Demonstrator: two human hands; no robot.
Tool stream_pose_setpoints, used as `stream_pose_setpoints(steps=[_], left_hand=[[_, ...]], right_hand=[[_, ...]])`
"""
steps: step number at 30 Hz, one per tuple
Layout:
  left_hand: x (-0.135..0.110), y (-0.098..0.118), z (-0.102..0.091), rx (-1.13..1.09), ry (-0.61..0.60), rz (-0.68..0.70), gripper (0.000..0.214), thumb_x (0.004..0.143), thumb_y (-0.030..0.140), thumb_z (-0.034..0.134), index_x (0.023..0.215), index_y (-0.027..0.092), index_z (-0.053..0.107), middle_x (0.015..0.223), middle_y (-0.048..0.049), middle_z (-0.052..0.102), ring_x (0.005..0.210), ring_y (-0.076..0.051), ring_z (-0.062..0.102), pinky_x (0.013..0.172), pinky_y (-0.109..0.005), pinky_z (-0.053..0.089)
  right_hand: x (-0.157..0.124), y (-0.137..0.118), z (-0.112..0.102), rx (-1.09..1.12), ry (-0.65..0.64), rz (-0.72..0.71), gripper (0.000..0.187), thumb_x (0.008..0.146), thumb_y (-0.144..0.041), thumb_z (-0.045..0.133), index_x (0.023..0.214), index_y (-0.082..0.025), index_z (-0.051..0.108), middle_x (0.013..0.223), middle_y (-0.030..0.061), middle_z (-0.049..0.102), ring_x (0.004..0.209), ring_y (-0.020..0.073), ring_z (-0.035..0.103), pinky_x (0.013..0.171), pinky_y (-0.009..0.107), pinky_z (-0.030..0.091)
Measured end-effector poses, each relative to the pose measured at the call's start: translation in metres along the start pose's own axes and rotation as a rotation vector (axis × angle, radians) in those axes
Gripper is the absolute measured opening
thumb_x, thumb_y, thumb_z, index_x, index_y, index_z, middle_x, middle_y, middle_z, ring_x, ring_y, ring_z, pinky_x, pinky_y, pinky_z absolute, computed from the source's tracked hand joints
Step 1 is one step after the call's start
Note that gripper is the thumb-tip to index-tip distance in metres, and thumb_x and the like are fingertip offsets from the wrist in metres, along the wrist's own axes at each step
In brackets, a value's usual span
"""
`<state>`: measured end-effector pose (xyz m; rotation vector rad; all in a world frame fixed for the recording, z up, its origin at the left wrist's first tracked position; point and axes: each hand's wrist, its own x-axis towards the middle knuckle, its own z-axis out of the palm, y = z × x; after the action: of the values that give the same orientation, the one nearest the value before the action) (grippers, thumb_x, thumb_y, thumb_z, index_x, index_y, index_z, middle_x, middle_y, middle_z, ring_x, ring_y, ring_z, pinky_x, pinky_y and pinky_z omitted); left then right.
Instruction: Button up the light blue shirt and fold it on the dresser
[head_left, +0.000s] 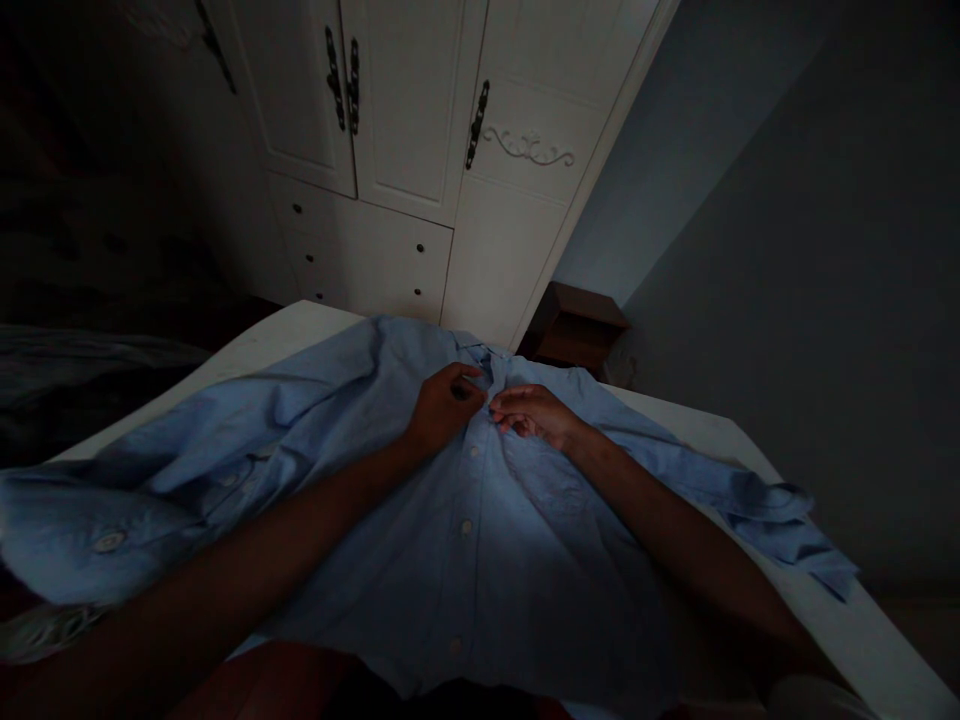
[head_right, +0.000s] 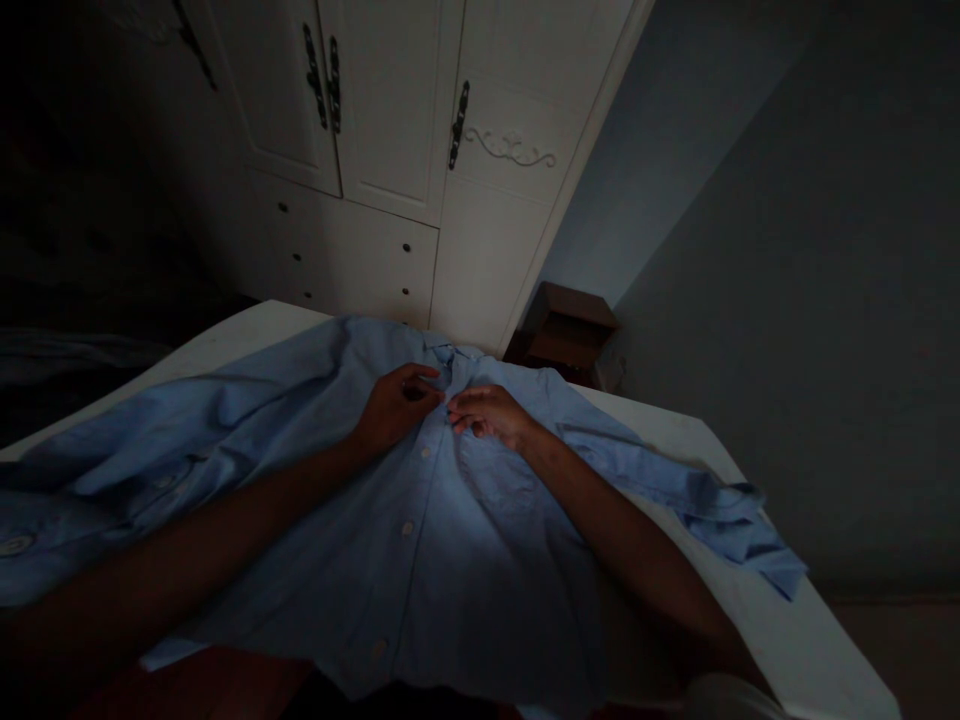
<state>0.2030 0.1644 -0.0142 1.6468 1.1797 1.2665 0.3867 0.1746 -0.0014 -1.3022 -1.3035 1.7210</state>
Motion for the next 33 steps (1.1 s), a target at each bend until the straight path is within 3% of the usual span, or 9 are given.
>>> stream_pose_setpoints(steps=[14, 21, 27, 30, 33], left_hand=[[0.001, 0.003, -0.004, 0.071, 0.02, -0.007, 0.022, 0.071, 0.017, 0.063, 0.092, 0.018, 0.061, 0.068, 0.0034, 0.067, 0.062, -0.012, 0.064, 0.061, -0.023, 0.049], [0.005, -0.008, -0.008, 0.09, -0.155, 0.022, 0.02, 0.071, 0.023, 0.065, 0.09, 0.018, 0.061, 0.068, 0.0018, 0.067, 0.063, -0.014, 0.064, 0.061, -0.025, 0.05], [0.008, -0.014, -0.012, 0.187, -0.219, 0.088, 0.024, 0.073, 0.02, 0.062, 0.096, 0.018, 0.063, 0.077, 0.0, 0.07, 0.07, -0.015, 0.067, 0.069, -0.027, 0.052], [0.009, -0.015, -0.013, 0.328, -0.221, 0.144, 0.027, 0.075, 0.02, 0.061, 0.102, 0.018, 0.063, 0.088, -0.0034, 0.071, 0.081, -0.018, 0.068, 0.078, -0.03, 0.053], [0.01, -0.017, -0.015, 0.554, -0.222, 0.256, 0.031, 0.079, 0.025, 0.062, 0.108, 0.017, 0.062, 0.107, -0.0097, 0.07, 0.103, -0.025, 0.063, 0.092, -0.04, 0.048]], right_hand=[[0.0, -0.002, -0.001, -0.02, -0.018, -0.017, 0.025, 0.058, -0.028, 0.083, 0.073, -0.013, 0.069, 0.063, 0.0025, 0.07, 0.047, 0.0093, 0.061, 0.033, 0.015, 0.032], [-0.002, 0.003, 0.005, -0.117, 0.021, -0.087, 0.029, 0.059, -0.034, 0.082, 0.074, -0.014, 0.067, 0.064, 0.0021, 0.069, 0.046, 0.0107, 0.061, 0.031, 0.016, 0.035], [-0.003, 0.009, 0.014, -0.352, 0.126, -0.184, 0.036, 0.065, -0.049, 0.078, 0.073, -0.017, 0.065, 0.066, 0.0003, 0.066, 0.038, 0.01, 0.056, 0.025, 0.017, 0.029], [-0.003, 0.013, 0.014, -0.52, 0.222, -0.313, 0.034, 0.073, -0.051, 0.072, 0.076, -0.018, 0.066, 0.074, 0.0015, 0.067, 0.042, 0.01, 0.058, 0.034, 0.02, 0.037], [-0.003, 0.019, 0.013, -0.753, 0.35, -0.511, 0.031, 0.081, -0.05, 0.067, 0.083, -0.019, 0.066, 0.079, 0.0024, 0.067, 0.061, 0.0143, 0.063, 0.057, 0.027, 0.051]])
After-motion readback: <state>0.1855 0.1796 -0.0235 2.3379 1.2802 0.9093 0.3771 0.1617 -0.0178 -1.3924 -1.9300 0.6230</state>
